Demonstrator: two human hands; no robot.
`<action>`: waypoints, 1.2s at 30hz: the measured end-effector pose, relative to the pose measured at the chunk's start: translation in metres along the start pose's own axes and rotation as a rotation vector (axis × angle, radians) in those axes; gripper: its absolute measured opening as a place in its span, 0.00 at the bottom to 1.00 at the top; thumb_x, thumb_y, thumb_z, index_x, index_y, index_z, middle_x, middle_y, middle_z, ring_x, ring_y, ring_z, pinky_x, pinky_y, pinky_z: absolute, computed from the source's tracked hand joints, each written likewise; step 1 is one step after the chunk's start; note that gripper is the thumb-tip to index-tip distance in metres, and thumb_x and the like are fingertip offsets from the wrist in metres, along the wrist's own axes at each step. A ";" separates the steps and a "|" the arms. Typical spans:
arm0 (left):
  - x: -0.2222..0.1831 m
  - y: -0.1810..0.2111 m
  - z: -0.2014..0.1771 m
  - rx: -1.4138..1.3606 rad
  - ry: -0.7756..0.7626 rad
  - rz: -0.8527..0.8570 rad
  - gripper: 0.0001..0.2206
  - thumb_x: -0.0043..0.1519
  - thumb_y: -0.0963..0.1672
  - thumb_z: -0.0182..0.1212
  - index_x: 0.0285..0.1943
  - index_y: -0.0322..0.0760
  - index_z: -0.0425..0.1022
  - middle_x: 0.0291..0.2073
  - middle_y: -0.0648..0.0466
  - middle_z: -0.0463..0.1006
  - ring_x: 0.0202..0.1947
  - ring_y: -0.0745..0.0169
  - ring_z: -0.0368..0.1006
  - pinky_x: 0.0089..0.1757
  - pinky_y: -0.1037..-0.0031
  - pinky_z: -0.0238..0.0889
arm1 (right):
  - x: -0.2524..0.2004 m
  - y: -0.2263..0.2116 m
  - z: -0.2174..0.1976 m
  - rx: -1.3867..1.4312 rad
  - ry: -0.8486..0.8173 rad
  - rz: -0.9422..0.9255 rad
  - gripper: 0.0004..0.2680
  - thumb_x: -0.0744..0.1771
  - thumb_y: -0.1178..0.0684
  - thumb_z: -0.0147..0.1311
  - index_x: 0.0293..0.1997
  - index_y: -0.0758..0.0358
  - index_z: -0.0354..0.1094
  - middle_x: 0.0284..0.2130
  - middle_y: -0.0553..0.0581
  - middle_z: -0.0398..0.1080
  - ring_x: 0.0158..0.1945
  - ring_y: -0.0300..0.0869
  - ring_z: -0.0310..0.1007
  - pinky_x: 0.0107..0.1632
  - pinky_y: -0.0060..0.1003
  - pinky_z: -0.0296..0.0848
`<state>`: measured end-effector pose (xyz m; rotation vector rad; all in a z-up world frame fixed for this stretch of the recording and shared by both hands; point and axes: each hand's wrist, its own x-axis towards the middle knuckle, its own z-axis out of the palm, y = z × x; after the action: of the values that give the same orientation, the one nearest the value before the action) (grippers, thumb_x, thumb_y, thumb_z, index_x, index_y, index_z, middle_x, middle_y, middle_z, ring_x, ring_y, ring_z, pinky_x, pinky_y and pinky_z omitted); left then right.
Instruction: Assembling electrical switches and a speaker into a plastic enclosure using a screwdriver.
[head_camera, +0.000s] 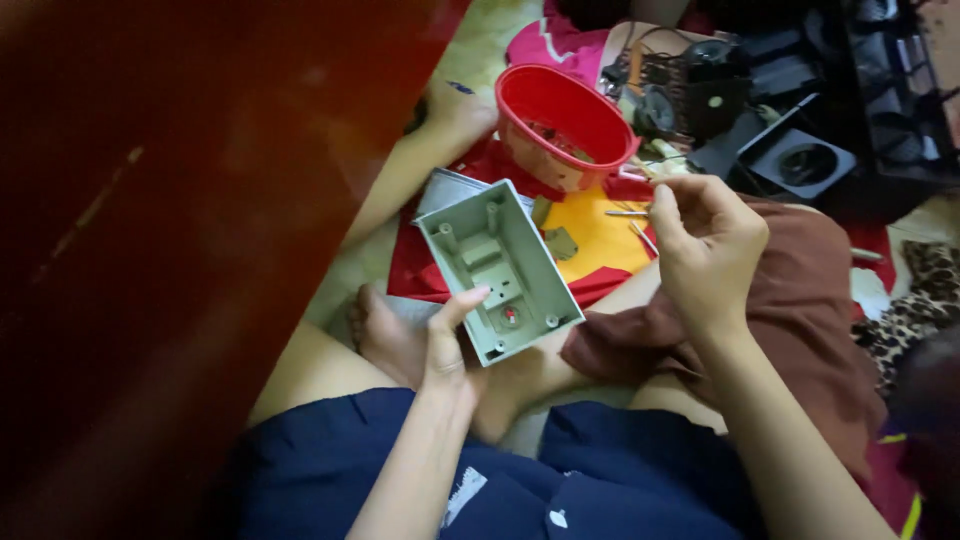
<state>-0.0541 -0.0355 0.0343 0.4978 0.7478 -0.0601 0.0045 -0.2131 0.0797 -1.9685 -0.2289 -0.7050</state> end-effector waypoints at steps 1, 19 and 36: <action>0.000 -0.005 0.003 0.002 -0.005 -0.003 0.25 0.37 0.40 0.65 0.47 0.30 0.69 0.33 0.42 0.72 0.33 0.51 0.69 0.33 0.62 0.67 | -0.001 -0.006 -0.005 -0.004 0.004 -0.001 0.04 0.63 0.65 0.50 0.37 0.64 0.69 0.22 0.55 0.67 0.27 0.34 0.63 0.35 0.30 0.65; 0.008 -0.018 0.018 0.047 -0.127 -0.097 0.27 0.40 0.45 0.65 0.50 0.31 0.68 0.35 0.46 0.72 0.35 0.55 0.70 0.37 0.66 0.66 | -0.020 -0.038 -0.023 0.219 -0.083 0.078 0.04 0.64 0.66 0.50 0.39 0.72 0.64 0.27 0.61 0.67 0.32 0.40 0.68 0.39 0.35 0.71; 0.007 -0.017 0.023 0.103 -0.199 -0.058 0.26 0.43 0.48 0.63 0.49 0.32 0.68 0.36 0.46 0.73 0.35 0.55 0.70 0.36 0.66 0.66 | -0.025 -0.046 -0.019 0.242 -0.089 0.010 0.03 0.64 0.67 0.49 0.38 0.72 0.64 0.24 0.61 0.68 0.30 0.40 0.70 0.36 0.34 0.72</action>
<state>-0.0382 -0.0602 0.0365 0.5596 0.5657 -0.2001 -0.0436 -0.2037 0.1068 -1.7696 -0.3415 -0.5560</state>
